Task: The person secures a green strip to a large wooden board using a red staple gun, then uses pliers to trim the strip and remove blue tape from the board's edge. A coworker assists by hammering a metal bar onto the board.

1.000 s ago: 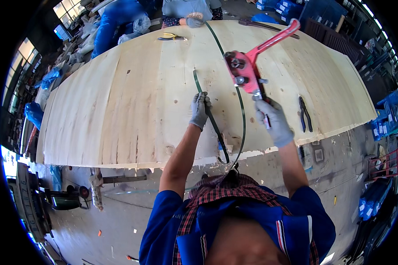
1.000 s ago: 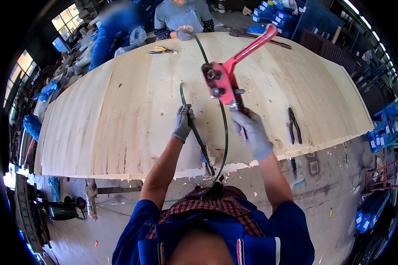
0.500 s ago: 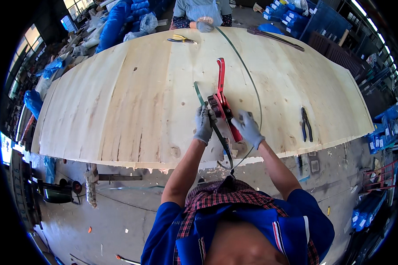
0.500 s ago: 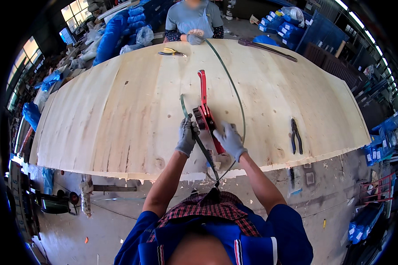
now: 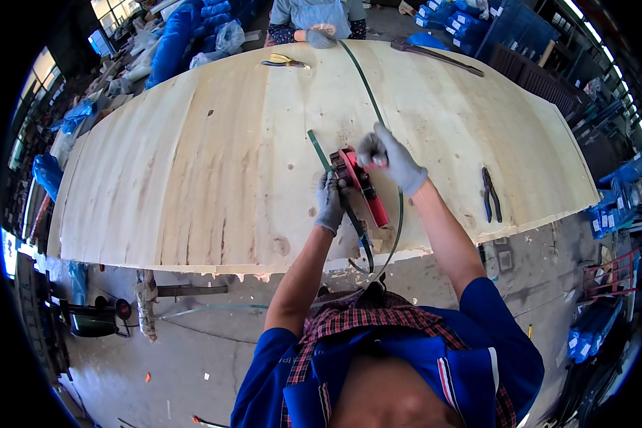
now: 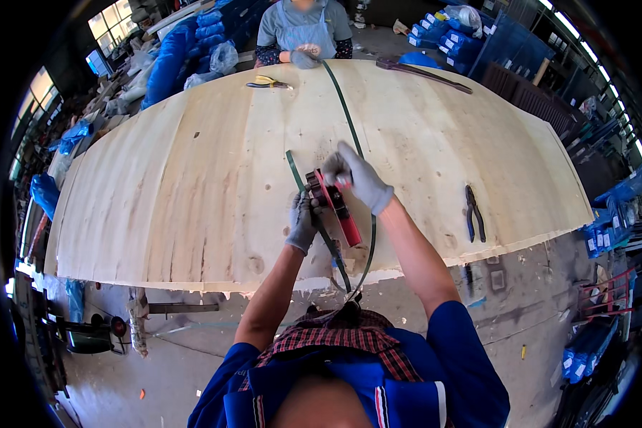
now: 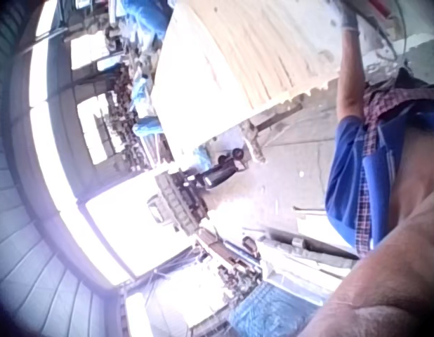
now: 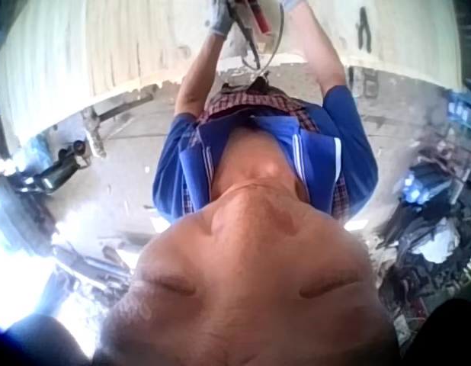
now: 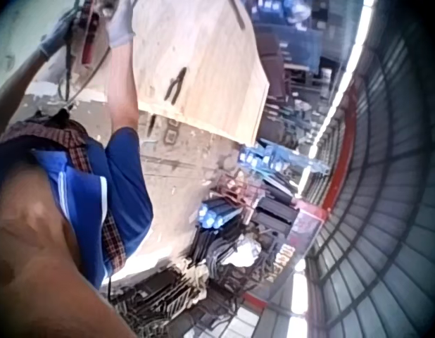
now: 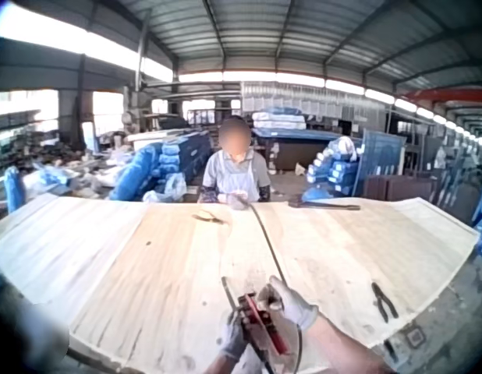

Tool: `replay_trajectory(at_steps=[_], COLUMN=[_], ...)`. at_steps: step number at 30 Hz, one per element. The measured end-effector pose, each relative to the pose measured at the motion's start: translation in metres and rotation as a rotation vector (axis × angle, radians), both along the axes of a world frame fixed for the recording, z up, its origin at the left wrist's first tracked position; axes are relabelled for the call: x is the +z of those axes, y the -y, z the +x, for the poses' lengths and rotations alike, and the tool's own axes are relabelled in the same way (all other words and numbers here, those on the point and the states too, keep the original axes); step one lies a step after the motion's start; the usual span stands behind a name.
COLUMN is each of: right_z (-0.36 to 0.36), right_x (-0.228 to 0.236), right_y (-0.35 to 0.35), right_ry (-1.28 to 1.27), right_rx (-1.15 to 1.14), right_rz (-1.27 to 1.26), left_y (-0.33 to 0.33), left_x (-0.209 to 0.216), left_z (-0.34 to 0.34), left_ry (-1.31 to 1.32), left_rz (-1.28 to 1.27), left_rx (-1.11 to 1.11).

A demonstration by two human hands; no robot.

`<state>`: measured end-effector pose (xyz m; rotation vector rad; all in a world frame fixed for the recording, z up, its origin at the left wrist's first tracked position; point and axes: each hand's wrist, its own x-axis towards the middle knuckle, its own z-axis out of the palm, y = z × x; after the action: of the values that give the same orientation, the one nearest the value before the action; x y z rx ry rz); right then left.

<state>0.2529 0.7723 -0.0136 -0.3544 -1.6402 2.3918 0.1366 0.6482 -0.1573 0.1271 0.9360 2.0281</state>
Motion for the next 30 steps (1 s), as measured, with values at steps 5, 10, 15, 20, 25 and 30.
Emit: replay_trajectory(at_steps=[5, 10, 15, 20, 25, 30], right_z=[0.052, 0.06, 0.053, 0.076, 0.114, 0.128], right_x=[-0.012, -0.026, -0.079, -0.044, -0.048, -0.06], right_y=[0.051, 0.04, 0.042, 0.062, 0.083, 0.089], right_ry=[0.271, 0.457, 0.292, 0.148, 0.131, 0.08], right_rx=[-0.307, 0.078, -0.082, -0.118, -0.276, -0.305], right_rz=[0.221, -0.46, -0.514, -0.52, -0.48, -0.465], left_y=[-0.004, 0.006, 0.009, 0.024, 0.017, 0.013], left_x=[0.0, 0.017, 0.02, 0.014, 0.009, 0.01], left_z=[0.001, 0.003, 0.018, 0.018, 0.03, 0.043], left_ry=[-0.024, 0.042, -0.068, -0.031, -0.128, -0.261], left_rz=[0.05, 0.085, 0.063, -0.068, -0.14, -0.189], left_rx=[-0.047, -0.164, -0.142, 0.015, 0.009, 0.028])
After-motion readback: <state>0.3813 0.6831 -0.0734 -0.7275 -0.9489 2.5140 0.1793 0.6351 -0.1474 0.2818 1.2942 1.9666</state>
